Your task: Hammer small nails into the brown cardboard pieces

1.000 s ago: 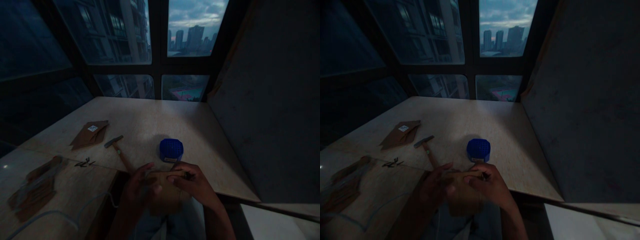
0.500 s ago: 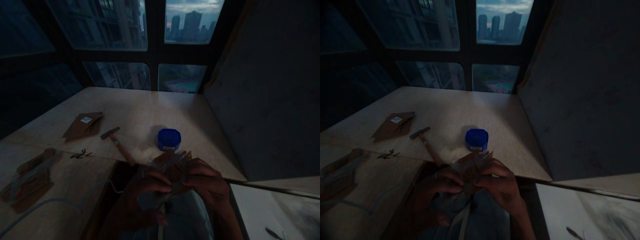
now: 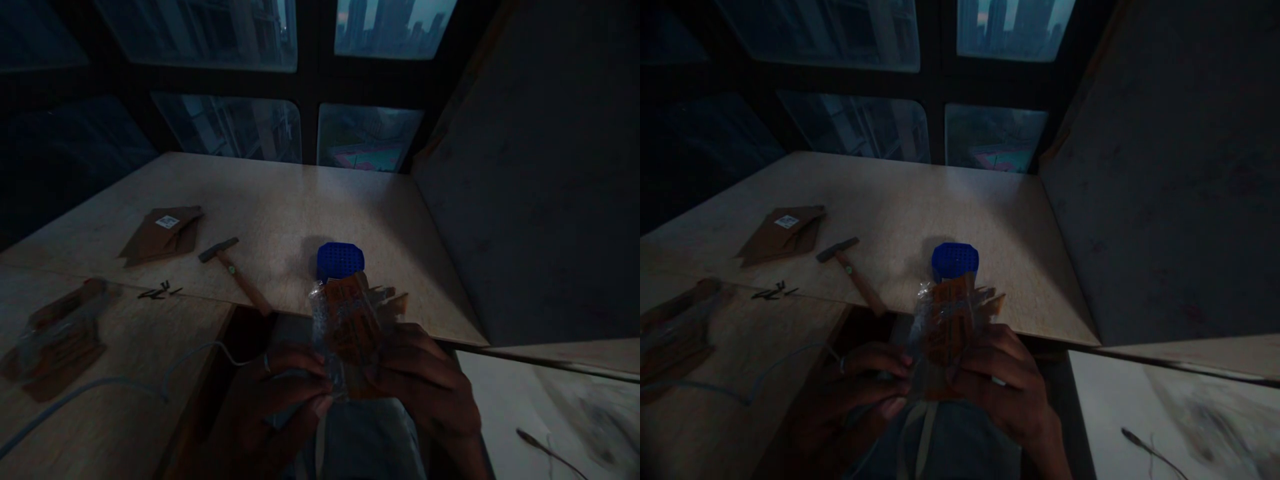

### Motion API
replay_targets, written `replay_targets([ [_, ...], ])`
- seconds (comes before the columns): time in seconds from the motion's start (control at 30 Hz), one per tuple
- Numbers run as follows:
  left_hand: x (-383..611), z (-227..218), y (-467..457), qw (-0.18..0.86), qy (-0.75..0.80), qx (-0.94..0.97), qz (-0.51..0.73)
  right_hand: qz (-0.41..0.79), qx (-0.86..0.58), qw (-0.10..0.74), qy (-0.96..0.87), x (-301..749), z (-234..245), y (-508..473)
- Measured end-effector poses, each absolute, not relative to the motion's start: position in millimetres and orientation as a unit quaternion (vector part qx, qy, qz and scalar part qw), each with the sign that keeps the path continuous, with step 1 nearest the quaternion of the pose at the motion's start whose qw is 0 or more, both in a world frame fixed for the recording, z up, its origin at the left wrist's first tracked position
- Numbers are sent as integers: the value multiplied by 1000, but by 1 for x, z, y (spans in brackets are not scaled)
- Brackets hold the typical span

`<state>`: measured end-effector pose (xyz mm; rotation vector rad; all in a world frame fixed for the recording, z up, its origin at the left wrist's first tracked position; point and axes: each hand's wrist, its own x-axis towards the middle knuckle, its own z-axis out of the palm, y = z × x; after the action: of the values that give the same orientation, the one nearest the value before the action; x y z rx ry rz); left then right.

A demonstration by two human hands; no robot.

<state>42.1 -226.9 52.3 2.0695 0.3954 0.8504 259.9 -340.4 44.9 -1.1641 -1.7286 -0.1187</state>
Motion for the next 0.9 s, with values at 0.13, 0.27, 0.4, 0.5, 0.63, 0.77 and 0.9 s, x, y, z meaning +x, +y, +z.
replay_targets([
  [0.13,40,57,-224,419,170,843,291,-56,-500,494,-709,258,49,-340],
  [0.27,42,58,-225,394,227,848,273,-48,-503,488,-712,255,53,-338],
  [0.4,44,53,-233,396,284,841,237,-31,-508,493,-706,252,50,-339],
  [0.5,46,50,-237,403,318,826,234,-41,-513,486,-707,251,46,-341],
  [0.63,50,49,-238,421,364,796,236,-68,-503,487,-711,249,45,-340],
  [0.77,52,48,-237,436,387,775,244,-83,-509,471,-716,248,45,-340],
  [0.9,51,49,-234,427,364,790,248,-87,-519,459,-716,249,45,-340],
])
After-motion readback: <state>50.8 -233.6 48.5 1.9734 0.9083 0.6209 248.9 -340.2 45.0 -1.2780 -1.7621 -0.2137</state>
